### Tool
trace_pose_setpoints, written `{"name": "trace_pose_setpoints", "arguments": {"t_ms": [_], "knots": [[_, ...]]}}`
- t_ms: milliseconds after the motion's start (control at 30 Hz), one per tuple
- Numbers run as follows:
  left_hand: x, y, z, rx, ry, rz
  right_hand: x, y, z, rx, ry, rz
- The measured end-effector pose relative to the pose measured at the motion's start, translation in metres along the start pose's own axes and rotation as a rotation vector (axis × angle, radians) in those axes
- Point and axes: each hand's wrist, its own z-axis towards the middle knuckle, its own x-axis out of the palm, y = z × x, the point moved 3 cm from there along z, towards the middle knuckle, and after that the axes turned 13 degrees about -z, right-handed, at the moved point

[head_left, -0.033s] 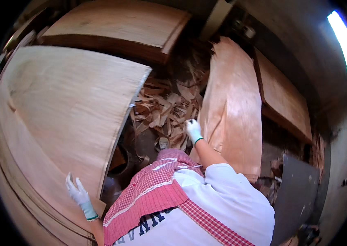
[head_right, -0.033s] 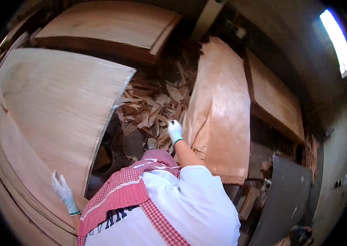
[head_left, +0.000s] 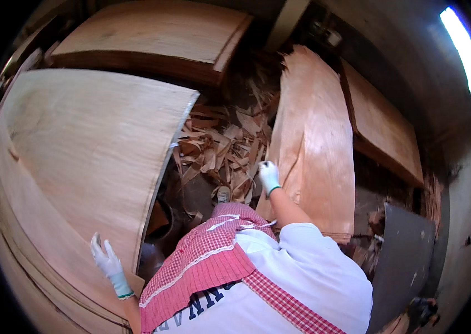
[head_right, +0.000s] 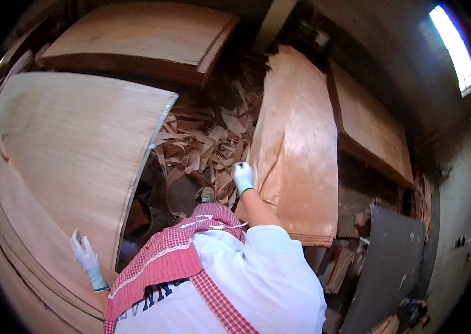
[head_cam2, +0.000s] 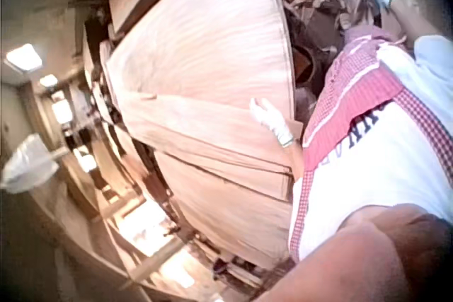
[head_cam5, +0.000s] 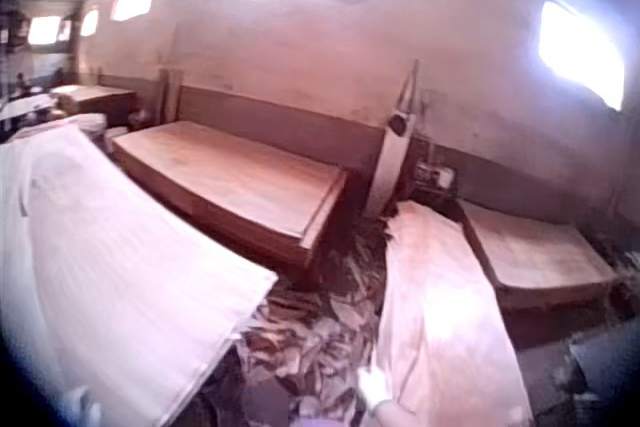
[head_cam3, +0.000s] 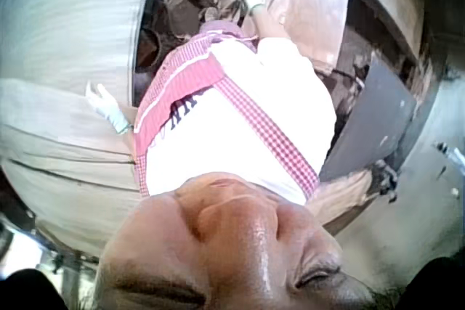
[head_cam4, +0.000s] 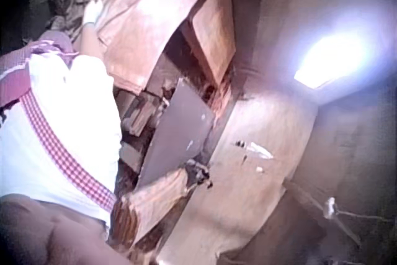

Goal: The person applies thin wood veneer sheets onto larger wood boards, using a utility knife to trim edges and small pieces, and securing parts with white tape.

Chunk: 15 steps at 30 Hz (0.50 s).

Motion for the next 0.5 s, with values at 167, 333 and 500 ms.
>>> {"name": "trace_pose_setpoints", "arguments": {"t_ms": [167,333,500], "knots": [[0.089,-0.054,0.040,-0.044,0.196,-0.122,-0.096,-0.112,0.010,0.459,-0.242,-0.285],[0.202,-0.132,0.065,0.055,0.446,-0.162,-0.096,-0.137,0.044,0.521,-0.190,-0.357],[0.313,-0.230,0.087,0.237,0.699,-0.207,-0.035,-0.145,0.100,0.626,-0.065,-0.176]]}}
